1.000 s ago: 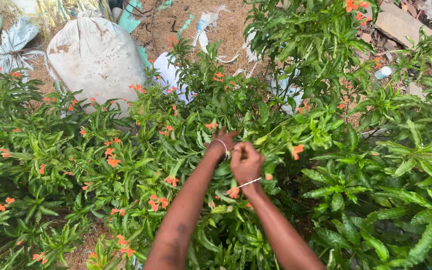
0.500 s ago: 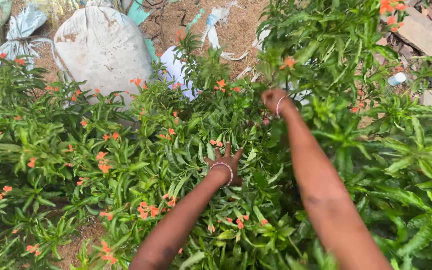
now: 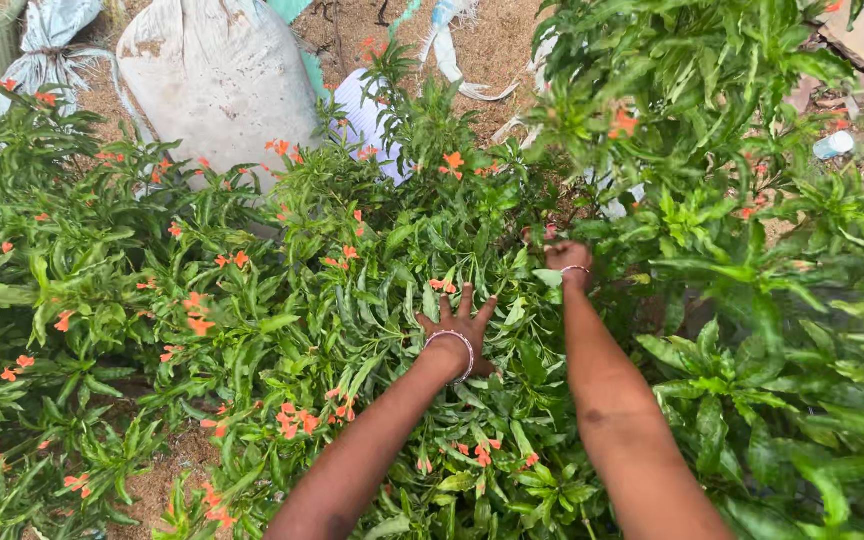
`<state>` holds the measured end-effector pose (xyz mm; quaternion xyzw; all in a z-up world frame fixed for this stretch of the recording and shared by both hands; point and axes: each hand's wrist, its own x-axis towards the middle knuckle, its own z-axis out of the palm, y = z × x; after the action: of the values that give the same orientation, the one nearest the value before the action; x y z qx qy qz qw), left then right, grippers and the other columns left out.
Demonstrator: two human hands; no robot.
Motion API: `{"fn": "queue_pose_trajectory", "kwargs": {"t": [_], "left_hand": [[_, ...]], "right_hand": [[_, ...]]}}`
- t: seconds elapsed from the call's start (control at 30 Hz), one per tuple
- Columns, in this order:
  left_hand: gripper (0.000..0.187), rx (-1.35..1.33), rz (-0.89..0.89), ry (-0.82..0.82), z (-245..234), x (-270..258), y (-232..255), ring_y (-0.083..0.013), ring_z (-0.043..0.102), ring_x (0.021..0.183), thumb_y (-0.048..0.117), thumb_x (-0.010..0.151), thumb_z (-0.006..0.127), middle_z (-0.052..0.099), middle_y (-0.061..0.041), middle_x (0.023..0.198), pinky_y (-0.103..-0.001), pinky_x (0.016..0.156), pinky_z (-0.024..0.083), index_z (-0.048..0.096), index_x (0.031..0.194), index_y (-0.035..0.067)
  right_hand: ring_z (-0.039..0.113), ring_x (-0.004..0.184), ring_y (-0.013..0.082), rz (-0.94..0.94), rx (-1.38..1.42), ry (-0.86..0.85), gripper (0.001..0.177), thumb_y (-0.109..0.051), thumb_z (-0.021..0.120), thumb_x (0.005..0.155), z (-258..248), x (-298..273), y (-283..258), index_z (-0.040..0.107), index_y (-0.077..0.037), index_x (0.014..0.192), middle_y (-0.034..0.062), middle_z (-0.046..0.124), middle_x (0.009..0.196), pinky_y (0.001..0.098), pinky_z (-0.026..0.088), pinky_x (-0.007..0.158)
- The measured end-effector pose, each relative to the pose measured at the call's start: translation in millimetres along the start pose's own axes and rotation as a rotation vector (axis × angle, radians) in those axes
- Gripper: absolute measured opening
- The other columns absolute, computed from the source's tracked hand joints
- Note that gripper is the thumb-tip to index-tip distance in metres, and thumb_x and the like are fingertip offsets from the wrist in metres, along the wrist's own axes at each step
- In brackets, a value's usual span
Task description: The person picks small orange flowers from a large green bush by hand, reaching into the foliage to pluck individual blooms.
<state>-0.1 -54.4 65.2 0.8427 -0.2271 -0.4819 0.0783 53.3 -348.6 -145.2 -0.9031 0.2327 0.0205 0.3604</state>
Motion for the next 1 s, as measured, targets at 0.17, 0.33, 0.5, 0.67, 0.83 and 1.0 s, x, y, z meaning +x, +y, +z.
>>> {"fn": "queue_pose_trajectory", "kwargs": {"t": [0.17, 0.33, 0.5, 0.67, 0.83, 1.0], "left_hand": [[0.13, 0.022, -0.001, -0.004, 1, 3, -2, -0.0509, 0.006, 0.155, 0.063, 0.073, 0.083, -0.013, -0.014, 0.172, -0.083, 0.11, 0.018, -0.004, 0.165, 0.034], [0.131, -0.001, 0.018, 0.018, 5, 9, -6, -0.0511, 0.005, 0.155, 0.062, 0.071, 0.085, -0.013, -0.015, 0.172, -0.083, 0.111, 0.015, -0.003, 0.165, 0.036], [0.132, 0.032, 0.002, -0.011, -1, 3, -1, -0.0527, 0.006, 0.154, 0.061, 0.073, 0.086, -0.014, -0.016, 0.172, -0.083, 0.111, 0.017, -0.004, 0.165, 0.032], [0.139, 0.044, -0.002, -0.06, 6, -2, -8, -0.0495, 0.003, 0.155, 0.056, 0.07, 0.09, -0.017, -0.014, 0.172, -0.082, 0.111, 0.016, -0.01, 0.165, 0.033], [0.138, 0.097, -0.017, -0.072, 14, -5, -18, -0.0466, 0.003, 0.156, 0.057, 0.071, 0.089, -0.018, -0.012, 0.172, -0.081, 0.112, 0.016, -0.011, 0.163, 0.035], [0.144, 0.109, -0.031, -0.106, 22, -5, -21, -0.0477, -0.001, 0.156, 0.057, 0.071, 0.09, -0.023, -0.011, 0.171, -0.08, 0.111, 0.015, -0.018, 0.163, 0.033]], "right_hand": [[0.067, 0.066, 0.0224, 0.501, 0.489, 0.024, 0.014, -0.02, 0.082, 0.084, -45, -16, -49, 0.072, -0.011, 0.08, 0.0074, 0.07, 0.078, 0.0401, 0.052, 0.06], [0.063, 0.065, 0.0172, 0.613, 1.062, -0.532, 0.034, -0.046, 0.061, 0.103, -67, -25, -65, 0.051, -0.02, 0.082, -0.0029, 0.059, 0.073, 0.0334, 0.039, 0.041], [0.066, 0.068, 0.0253, 0.598, 1.048, -0.378, 0.03, -0.047, 0.06, 0.087, -43, -4, -36, 0.064, -0.017, 0.084, 0.0069, 0.066, 0.079, 0.0422, 0.049, 0.05], [0.068, 0.092, 0.0311, 0.453, -0.264, -0.012, 0.032, -0.039, 0.068, 0.09, 2, 4, 38, 0.069, -0.012, 0.106, 0.0129, 0.069, 0.106, 0.0437, 0.053, 0.073], [0.07, 0.113, 0.0367, 0.662, -0.33, 0.038, 0.041, -0.032, 0.075, 0.091, 5, 4, 60, 0.073, -0.006, 0.124, 0.0192, 0.071, 0.127, 0.0455, 0.056, 0.094], [0.07, 0.117, 0.0392, 0.801, -0.182, 0.111, 0.046, -0.035, 0.075, 0.089, 10, 0, 82, 0.074, -0.002, 0.122, 0.0228, 0.071, 0.13, 0.0481, 0.055, 0.098]]}}
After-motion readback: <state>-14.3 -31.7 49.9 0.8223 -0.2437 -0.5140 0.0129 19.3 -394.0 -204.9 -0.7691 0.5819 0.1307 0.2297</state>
